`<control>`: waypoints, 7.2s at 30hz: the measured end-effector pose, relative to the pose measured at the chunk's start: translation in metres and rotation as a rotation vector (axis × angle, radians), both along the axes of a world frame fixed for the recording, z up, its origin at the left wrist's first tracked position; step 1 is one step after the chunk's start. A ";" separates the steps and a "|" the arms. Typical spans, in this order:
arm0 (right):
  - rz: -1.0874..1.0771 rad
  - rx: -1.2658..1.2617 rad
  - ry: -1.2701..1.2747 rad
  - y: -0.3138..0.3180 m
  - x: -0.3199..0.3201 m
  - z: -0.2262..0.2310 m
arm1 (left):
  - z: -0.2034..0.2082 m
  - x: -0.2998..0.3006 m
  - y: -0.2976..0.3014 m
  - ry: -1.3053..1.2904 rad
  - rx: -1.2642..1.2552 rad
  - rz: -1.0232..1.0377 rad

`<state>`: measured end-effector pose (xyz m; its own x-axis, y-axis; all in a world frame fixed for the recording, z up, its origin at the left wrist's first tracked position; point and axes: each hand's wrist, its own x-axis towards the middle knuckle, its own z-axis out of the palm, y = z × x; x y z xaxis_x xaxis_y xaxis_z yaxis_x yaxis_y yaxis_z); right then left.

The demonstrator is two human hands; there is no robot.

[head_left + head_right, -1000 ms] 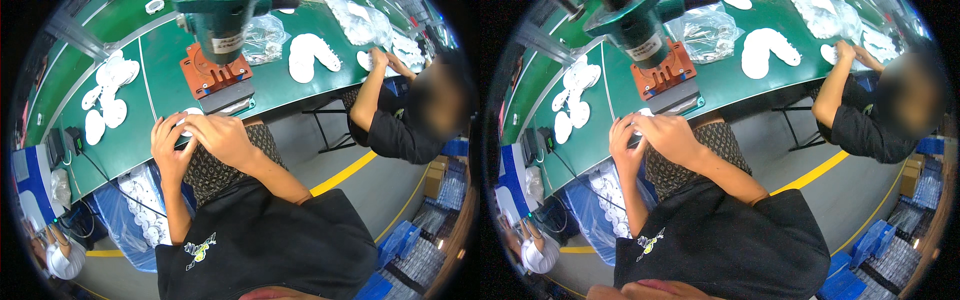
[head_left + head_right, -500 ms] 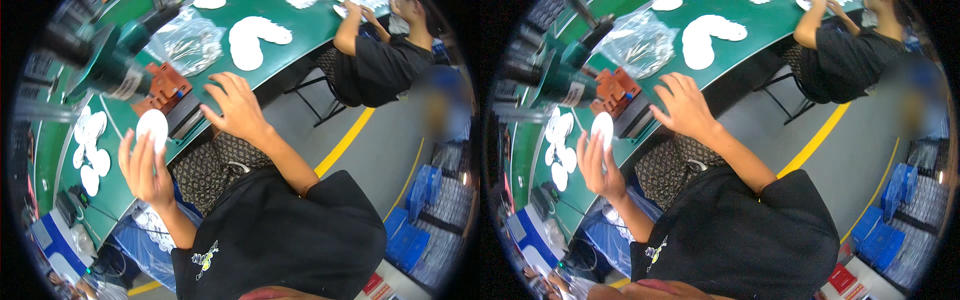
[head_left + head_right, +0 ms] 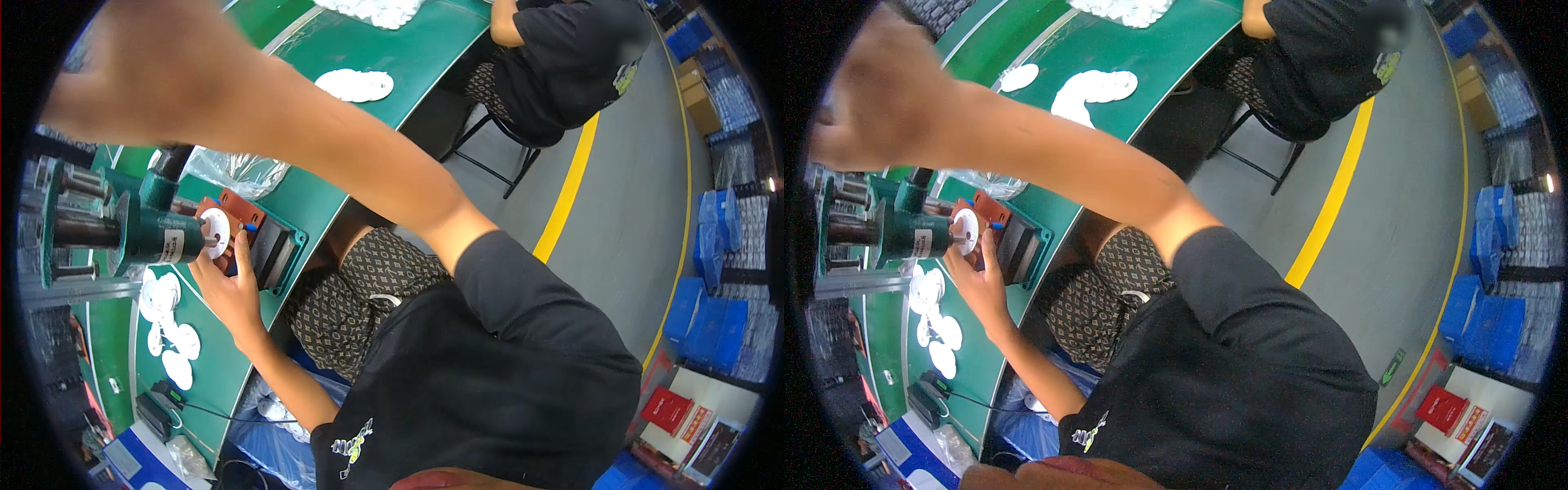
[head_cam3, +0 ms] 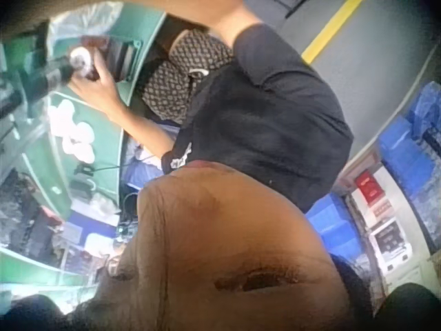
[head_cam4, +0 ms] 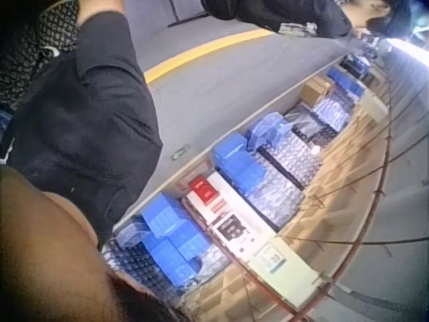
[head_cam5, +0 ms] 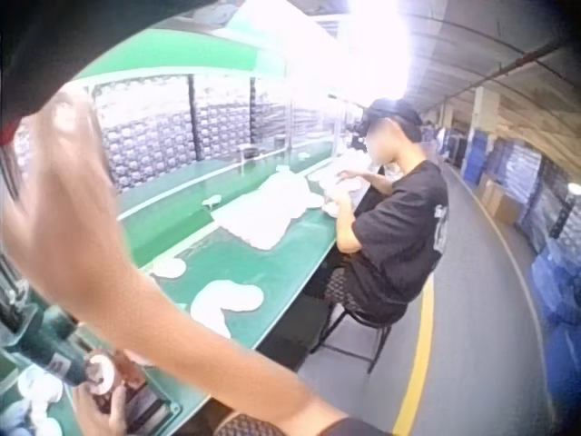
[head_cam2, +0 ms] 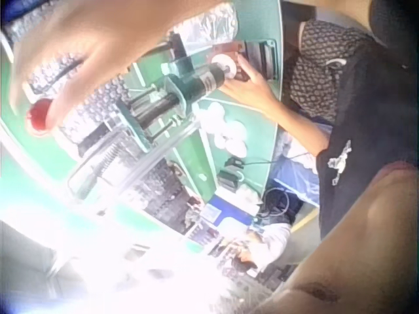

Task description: The person assembles plastic disks into assembled parts using an industrial manual lever press.

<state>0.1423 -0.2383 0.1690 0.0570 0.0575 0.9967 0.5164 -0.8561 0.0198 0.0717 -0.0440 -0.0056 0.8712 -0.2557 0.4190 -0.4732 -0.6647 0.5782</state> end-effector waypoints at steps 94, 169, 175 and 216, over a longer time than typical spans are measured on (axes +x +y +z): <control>-0.045 -0.129 0.805 -0.017 0.006 -0.245 | -0.058 -0.024 0.101 0.176 -0.543 0.465; 0.375 0.429 0.846 0.088 -0.202 -0.283 | -0.015 -0.057 0.067 -0.460 -0.001 -0.148; 0.369 0.412 0.728 0.056 -0.194 -0.260 | -0.003 -0.039 0.024 -0.670 0.053 -0.084; 1.046 0.391 -0.029 0.010 -0.115 -0.001 | -0.018 0.016 0.012 -0.433 0.175 -0.003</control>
